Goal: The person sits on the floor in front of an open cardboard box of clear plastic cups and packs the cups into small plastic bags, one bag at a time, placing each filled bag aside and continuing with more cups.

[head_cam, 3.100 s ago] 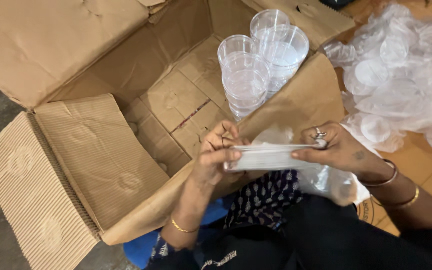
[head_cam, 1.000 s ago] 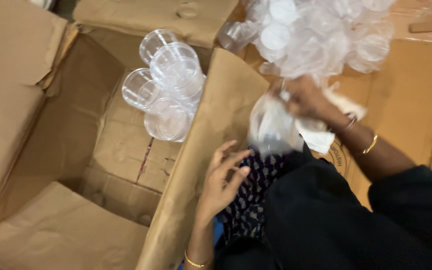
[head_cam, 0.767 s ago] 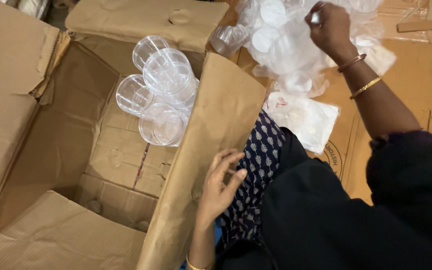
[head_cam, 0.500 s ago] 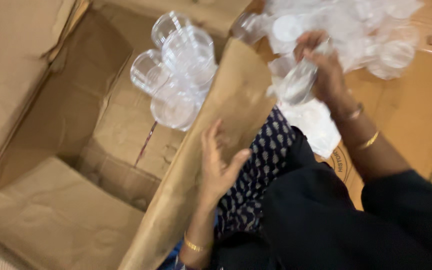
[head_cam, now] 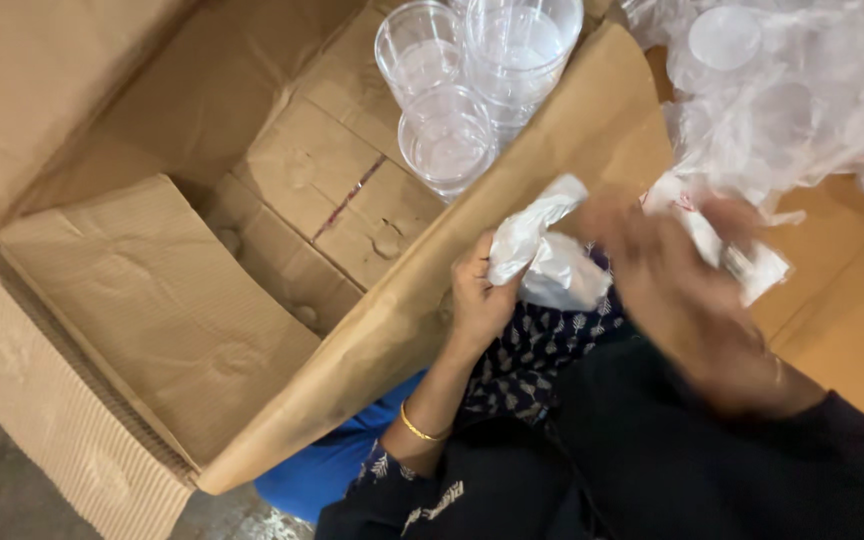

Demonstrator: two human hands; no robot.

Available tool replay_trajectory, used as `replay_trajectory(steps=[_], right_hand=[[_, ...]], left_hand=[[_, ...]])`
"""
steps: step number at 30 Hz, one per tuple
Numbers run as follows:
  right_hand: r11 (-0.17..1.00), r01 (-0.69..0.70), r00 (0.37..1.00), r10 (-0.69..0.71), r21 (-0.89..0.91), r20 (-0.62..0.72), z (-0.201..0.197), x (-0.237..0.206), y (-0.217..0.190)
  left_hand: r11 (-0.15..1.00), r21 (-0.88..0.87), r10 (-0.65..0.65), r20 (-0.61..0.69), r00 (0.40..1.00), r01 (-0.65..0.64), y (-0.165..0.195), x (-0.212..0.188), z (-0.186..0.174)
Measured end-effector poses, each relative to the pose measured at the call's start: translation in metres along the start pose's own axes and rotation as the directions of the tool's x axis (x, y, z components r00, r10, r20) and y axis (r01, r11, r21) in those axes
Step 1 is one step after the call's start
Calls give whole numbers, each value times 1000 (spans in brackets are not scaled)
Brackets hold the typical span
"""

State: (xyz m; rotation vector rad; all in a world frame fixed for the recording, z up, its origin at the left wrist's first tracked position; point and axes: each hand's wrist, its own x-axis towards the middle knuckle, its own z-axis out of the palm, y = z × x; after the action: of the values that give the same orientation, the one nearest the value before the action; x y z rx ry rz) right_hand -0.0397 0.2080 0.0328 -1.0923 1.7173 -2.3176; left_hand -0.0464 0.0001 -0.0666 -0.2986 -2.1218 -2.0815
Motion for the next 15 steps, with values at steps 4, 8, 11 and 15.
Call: replay_trajectory(steps=[4,8,11,15], right_hand=[[906,41,697,-328,421,638,-4,-20,-33],[890,64,811,-310,452,496,-5,-6,-20],[982,-184,965,171,-53,-197,3,10,18],[830,-385,834,500,405,-232,12,6,68]], left_hand=[[1000,24,5,1,1000,-5,5,-4,0],[999,0,41,-20,999,-41,12,-8,-2],[993,44,114,-19,993,-113,23,-9,-9],[978,174,104,55,993,-112,46,-6,-16]])
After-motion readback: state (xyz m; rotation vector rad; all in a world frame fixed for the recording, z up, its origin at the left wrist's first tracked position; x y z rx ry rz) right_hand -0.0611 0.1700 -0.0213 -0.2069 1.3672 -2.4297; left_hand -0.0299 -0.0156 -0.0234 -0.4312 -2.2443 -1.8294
